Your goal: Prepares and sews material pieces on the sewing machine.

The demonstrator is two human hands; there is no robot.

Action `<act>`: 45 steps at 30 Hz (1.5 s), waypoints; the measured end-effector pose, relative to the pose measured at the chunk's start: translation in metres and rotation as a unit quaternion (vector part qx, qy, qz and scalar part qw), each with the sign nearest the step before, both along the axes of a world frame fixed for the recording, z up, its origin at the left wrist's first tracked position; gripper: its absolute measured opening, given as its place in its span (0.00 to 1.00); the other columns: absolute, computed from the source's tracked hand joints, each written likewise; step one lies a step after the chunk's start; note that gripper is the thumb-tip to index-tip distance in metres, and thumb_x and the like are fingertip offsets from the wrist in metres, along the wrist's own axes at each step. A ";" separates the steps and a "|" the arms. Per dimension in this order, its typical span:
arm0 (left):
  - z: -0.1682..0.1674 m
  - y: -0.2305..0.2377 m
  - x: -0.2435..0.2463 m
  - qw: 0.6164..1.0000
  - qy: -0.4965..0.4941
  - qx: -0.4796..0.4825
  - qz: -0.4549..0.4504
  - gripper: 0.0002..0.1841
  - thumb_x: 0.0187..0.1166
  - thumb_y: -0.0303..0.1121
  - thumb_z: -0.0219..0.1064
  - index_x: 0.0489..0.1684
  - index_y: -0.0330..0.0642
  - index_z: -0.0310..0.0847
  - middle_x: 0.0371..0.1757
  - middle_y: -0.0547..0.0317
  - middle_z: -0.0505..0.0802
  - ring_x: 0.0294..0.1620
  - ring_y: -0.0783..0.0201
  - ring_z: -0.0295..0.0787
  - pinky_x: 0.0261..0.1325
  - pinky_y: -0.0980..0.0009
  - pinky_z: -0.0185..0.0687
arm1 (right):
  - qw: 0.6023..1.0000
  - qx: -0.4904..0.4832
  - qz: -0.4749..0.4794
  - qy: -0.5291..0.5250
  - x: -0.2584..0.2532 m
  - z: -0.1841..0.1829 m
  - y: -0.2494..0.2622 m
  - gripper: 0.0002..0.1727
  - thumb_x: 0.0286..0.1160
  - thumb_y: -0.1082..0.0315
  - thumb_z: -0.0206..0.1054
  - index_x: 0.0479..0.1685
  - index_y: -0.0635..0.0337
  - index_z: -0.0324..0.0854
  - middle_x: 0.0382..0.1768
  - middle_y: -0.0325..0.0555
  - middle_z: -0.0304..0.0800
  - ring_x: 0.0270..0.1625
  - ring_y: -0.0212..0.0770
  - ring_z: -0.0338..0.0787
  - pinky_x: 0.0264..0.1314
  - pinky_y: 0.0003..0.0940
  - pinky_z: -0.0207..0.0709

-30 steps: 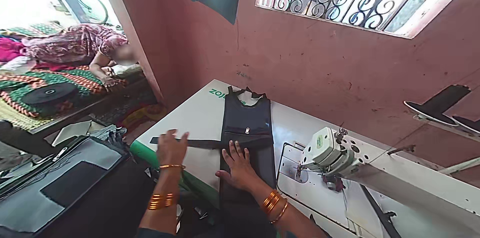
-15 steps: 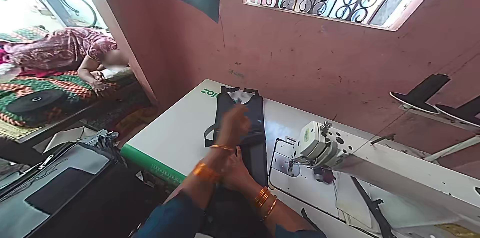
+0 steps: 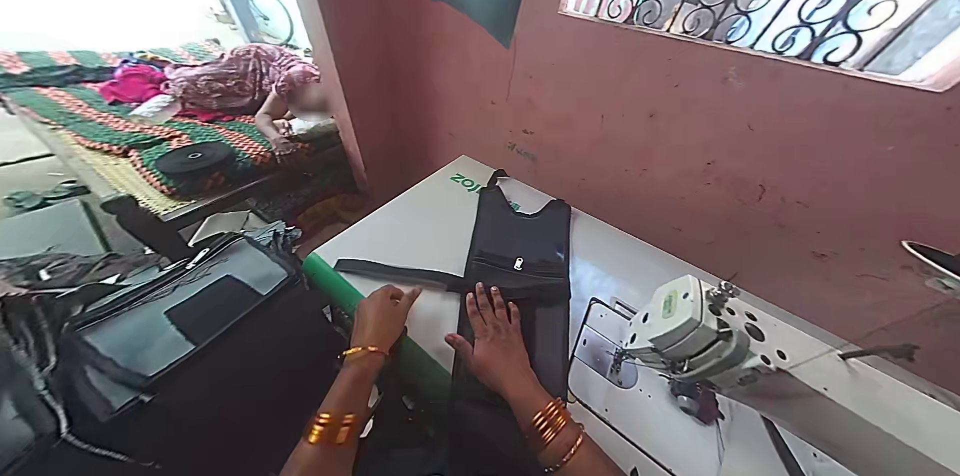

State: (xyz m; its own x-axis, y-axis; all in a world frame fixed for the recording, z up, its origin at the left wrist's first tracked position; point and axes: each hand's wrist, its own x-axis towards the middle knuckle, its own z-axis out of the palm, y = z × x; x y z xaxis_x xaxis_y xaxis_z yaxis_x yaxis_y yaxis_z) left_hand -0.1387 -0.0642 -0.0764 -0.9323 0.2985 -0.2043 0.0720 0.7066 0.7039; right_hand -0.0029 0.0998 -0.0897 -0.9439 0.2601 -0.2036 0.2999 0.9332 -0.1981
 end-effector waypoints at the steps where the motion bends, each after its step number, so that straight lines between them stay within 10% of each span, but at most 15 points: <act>1: -0.001 0.000 -0.009 0.999 -0.044 0.016 0.011 0.31 0.87 0.57 0.59 0.57 0.30 0.86 0.49 0.37 0.94 0.52 0.43 0.93 0.63 0.42 0.83 | 1.000 -0.004 -0.007 -0.009 -0.002 0.002 -0.002 0.54 0.78 0.21 0.36 0.98 0.49 0.44 0.98 0.42 0.34 0.98 0.54 0.33 0.92 0.68 0.28; 4: -0.005 0.028 -0.028 0.970 -0.134 0.195 0.053 0.30 0.88 0.53 0.61 0.68 0.31 0.79 0.41 0.46 0.94 0.30 0.60 0.91 0.39 0.62 0.89 | 1.000 -0.005 -0.010 -0.015 -0.004 0.002 -0.005 0.54 0.79 0.22 0.37 0.98 0.50 0.43 0.98 0.42 0.33 0.98 0.55 0.31 0.92 0.69 0.27; 7: -0.010 0.065 -0.049 0.940 -0.161 0.293 0.072 0.20 0.82 0.47 0.71 0.55 0.37 0.84 0.27 0.62 0.80 0.17 0.73 0.68 0.20 0.76 0.64 | 1.000 -0.008 -0.011 -0.004 -0.003 0.001 -0.004 0.54 0.78 0.21 0.37 0.98 0.49 0.44 0.98 0.41 0.34 0.98 0.54 0.32 0.92 0.68 0.27; 10: 0.006 0.094 -0.058 0.993 -0.078 0.068 -0.048 0.21 0.76 0.46 0.75 0.57 0.39 0.88 0.50 0.46 0.93 0.50 0.53 0.89 0.58 0.51 0.83 | 0.999 -0.014 -0.014 0.028 0.000 -0.005 -0.002 0.53 0.78 0.22 0.37 0.97 0.48 0.48 0.97 0.42 0.39 0.98 0.54 0.36 0.92 0.68 0.28; 13: 0.027 0.103 -0.041 0.994 -0.050 -0.036 -0.089 0.20 0.82 0.44 0.65 0.57 0.35 0.87 0.62 0.36 0.90 0.70 0.40 0.85 0.72 0.36 0.73 | 1.000 -0.025 -0.012 0.006 0.000 0.002 -0.005 0.52 0.79 0.23 0.39 0.98 0.46 0.45 0.98 0.41 0.35 0.98 0.53 0.32 0.93 0.67 0.26; 15: 0.030 0.096 -0.035 0.997 -0.056 0.042 -0.037 0.22 0.87 0.43 0.59 0.61 0.31 0.82 0.60 0.37 0.91 0.65 0.44 0.88 0.69 0.42 0.78 | 1.000 -0.025 -0.015 0.008 0.000 0.004 -0.004 0.51 0.79 0.23 0.39 0.97 0.46 0.46 0.98 0.40 0.36 0.98 0.52 0.33 0.93 0.66 0.26; 18: 0.015 0.074 -0.033 0.944 -0.093 0.309 0.066 0.18 0.85 0.41 0.67 0.54 0.34 0.71 0.39 0.53 0.93 0.29 0.69 0.85 0.28 0.72 0.72 | 1.000 -0.026 -0.013 0.009 -0.001 0.003 -0.005 0.51 0.80 0.23 0.39 0.97 0.47 0.46 0.98 0.41 0.35 0.98 0.53 0.33 0.93 0.67 0.26; 21: 0.021 0.063 -0.037 0.885 0.037 0.454 0.098 0.17 0.75 0.26 0.75 0.52 0.33 0.71 0.38 0.57 0.86 0.30 0.75 0.79 0.32 0.79 0.74 | 1.000 -0.027 -0.012 0.012 -0.001 0.003 -0.005 0.51 0.80 0.23 0.40 0.97 0.47 0.46 0.98 0.41 0.36 0.98 0.53 0.33 0.93 0.67 0.27; 25: 0.091 0.105 0.006 0.923 0.261 0.236 -0.155 0.14 0.83 0.33 0.68 0.54 0.29 0.87 0.50 0.41 0.94 0.53 0.52 0.93 0.63 0.53 0.86 | 0.999 -0.031 -0.006 -0.006 0.001 0.011 -0.005 0.47 0.84 0.30 0.44 0.97 0.48 0.47 0.98 0.42 0.36 0.98 0.54 0.31 0.92 0.68 0.24; 28: 0.097 0.181 0.075 0.886 0.195 -0.013 -0.421 0.16 0.88 0.30 0.56 0.66 0.36 0.84 0.68 0.36 0.87 0.69 0.38 0.85 0.71 0.41 0.79 | 0.968 -0.138 -0.032 0.205 0.027 -0.004 -0.010 0.30 0.65 0.57 0.74 0.65 0.70 0.84 0.69 0.61 0.86 0.79 0.57 0.78 0.85 0.57 0.60; 31: 0.058 0.225 0.102 0.819 0.151 -0.099 -0.545 0.22 0.87 0.29 0.59 0.80 0.47 0.76 0.79 0.27 0.75 0.70 0.30 0.82 0.68 0.37 0.79 | 0.951 -0.263 -0.129 0.103 0.055 0.017 -0.015 0.27 0.76 0.69 0.71 0.70 0.78 0.76 0.70 0.67 0.83 0.77 0.52 0.79 0.84 0.43 0.64; 34: 0.074 0.194 0.105 0.843 0.159 -0.010 -0.514 0.28 0.86 0.36 0.63 0.88 0.62 0.70 0.87 0.39 0.71 0.68 0.37 0.86 0.66 0.42 0.81 | 0.987 -0.151 -0.016 0.060 0.084 0.040 -0.022 0.29 0.82 0.59 0.64 0.77 0.68 0.76 0.80 0.61 0.76 0.88 0.58 0.67 0.93 0.60 0.45; 39: 0.056 0.135 0.153 0.894 0.070 -0.120 -0.426 0.45 0.76 0.61 0.69 0.83 0.31 0.67 0.77 0.31 0.78 0.63 0.35 0.87 0.62 0.42 0.84 | 0.850 -0.168 -0.105 0.489 0.201 0.006 -0.010 0.10 0.70 0.75 0.64 0.36 0.70 0.91 0.42 0.53 0.96 0.52 0.39 0.94 0.63 0.34 0.86; 42: 0.033 0.136 0.176 0.873 0.077 -0.212 -0.432 0.36 0.88 0.48 0.54 0.86 0.25 0.58 0.83 0.32 0.70 0.66 0.37 0.86 0.61 0.49 0.87 | 0.821 -0.163 -0.221 0.500 0.238 0.014 0.011 0.10 0.70 0.77 0.63 0.39 0.73 0.91 0.39 0.51 0.96 0.45 0.29 0.93 0.56 0.24 0.86; 45: 0.040 0.144 0.154 0.890 0.045 -0.109 -0.441 0.19 0.88 0.31 0.52 0.66 0.24 0.79 0.71 0.32 0.81 0.68 0.36 0.85 0.68 0.42 0.82 | 0.807 -0.189 -0.258 0.496 0.249 0.020 0.013 0.10 0.70 0.79 0.64 0.40 0.74 0.90 0.38 0.49 0.95 0.41 0.25 0.91 0.52 0.20 0.84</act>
State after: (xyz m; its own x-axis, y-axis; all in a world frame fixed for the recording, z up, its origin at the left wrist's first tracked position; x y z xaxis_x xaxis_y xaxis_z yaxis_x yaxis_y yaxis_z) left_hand 0.0150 0.0797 -0.0361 -0.3713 0.8843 -0.2831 0.7154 0.4668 0.5199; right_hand 0.2465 0.1130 -0.0700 -0.4765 0.7671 0.4294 0.1473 0.5512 -0.8213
